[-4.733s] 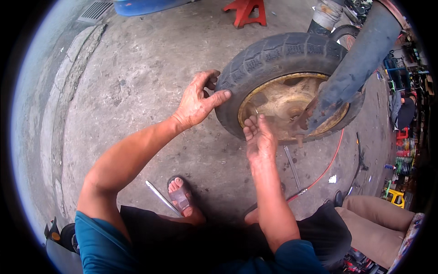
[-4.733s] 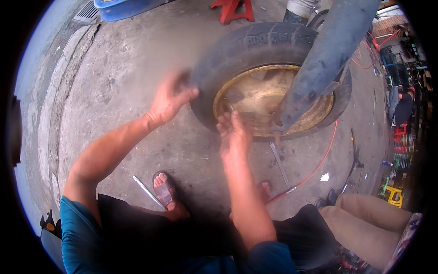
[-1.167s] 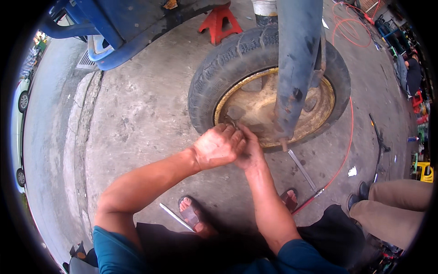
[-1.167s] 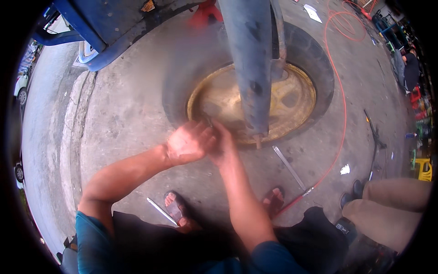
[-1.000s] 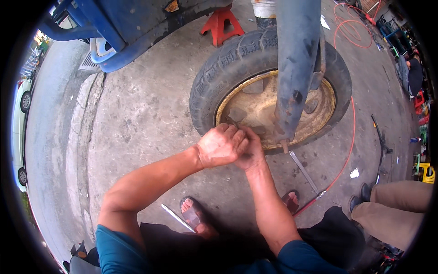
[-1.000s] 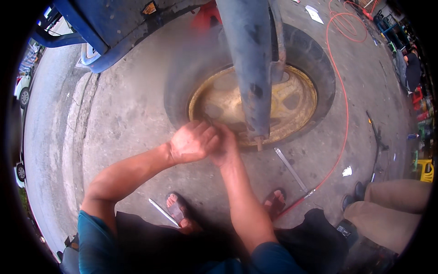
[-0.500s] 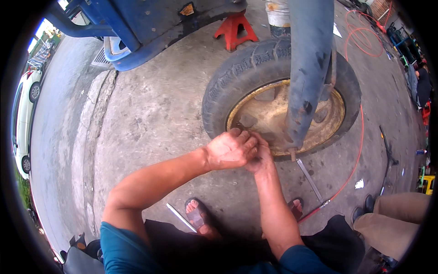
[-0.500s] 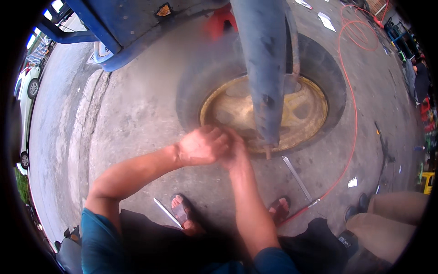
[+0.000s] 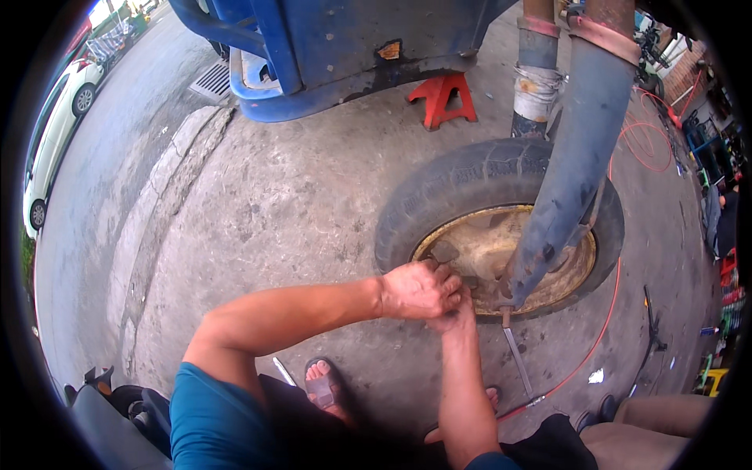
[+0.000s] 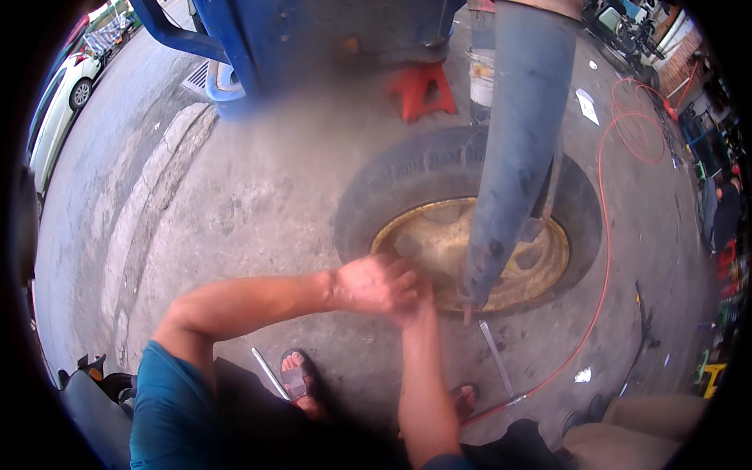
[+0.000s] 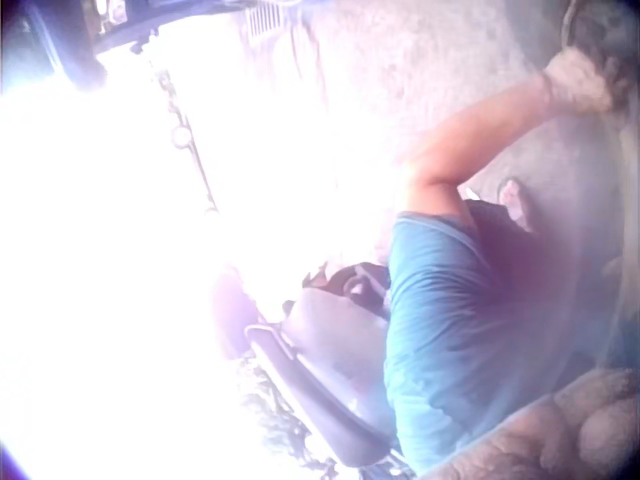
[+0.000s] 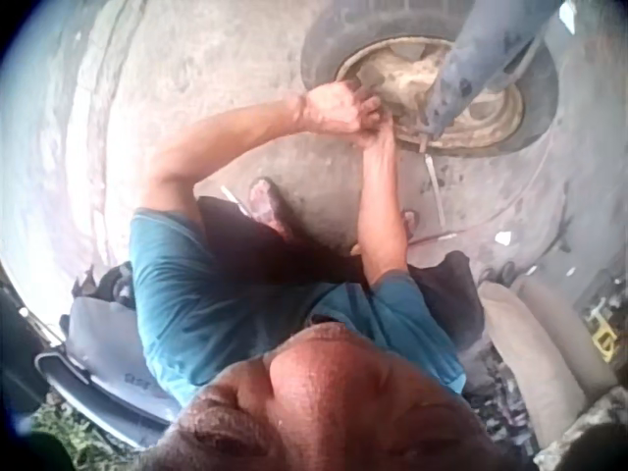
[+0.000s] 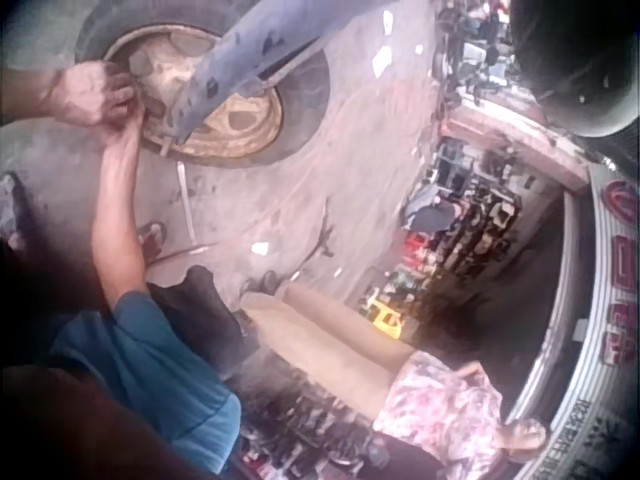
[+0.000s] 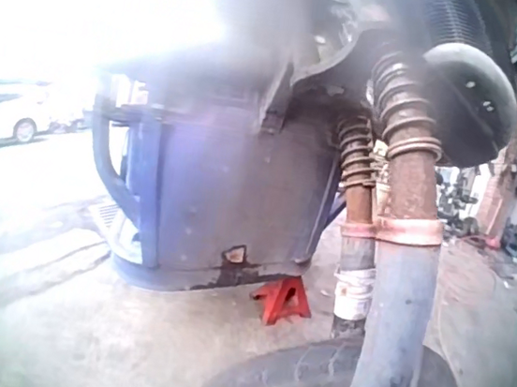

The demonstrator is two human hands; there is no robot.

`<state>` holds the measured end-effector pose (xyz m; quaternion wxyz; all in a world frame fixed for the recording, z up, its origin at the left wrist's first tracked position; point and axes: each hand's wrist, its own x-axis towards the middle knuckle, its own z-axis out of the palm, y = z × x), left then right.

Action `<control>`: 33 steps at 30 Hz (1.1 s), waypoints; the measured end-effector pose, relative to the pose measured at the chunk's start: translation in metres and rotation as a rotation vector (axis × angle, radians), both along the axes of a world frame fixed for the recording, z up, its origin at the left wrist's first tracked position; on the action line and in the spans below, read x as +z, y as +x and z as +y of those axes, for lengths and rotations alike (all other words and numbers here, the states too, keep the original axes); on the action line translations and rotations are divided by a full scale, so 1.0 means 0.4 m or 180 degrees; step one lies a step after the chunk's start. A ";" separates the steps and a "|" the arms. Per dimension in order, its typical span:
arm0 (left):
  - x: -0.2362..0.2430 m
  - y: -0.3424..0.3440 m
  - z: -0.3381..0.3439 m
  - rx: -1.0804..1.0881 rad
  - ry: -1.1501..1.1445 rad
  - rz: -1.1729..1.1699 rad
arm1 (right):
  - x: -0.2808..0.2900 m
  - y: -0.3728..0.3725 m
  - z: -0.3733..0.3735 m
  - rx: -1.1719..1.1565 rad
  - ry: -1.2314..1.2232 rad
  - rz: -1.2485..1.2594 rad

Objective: The person rotates the wheel of a vehicle, works on the tire valve stem with a small tool, inflates the tire using an air hose, and touches the valve stem.

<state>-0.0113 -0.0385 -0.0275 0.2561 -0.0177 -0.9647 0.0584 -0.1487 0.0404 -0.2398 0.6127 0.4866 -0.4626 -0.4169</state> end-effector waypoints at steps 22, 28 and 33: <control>0.001 0.007 -0.007 -0.0085 -0.0433 -0.0085 | 0.265 0.025 0.010 0.0494 0.0987 -0.4604; 0.000 -0.022 -0.002 0.0010 0.0091 0.0033 | 0.157 0.016 0.006 0.1300 0.0619 -0.9079; 0.004 0.010 -0.007 -0.0041 0.0230 -0.0379 | 0.277 0.030 -0.005 0.0565 0.1143 -0.7328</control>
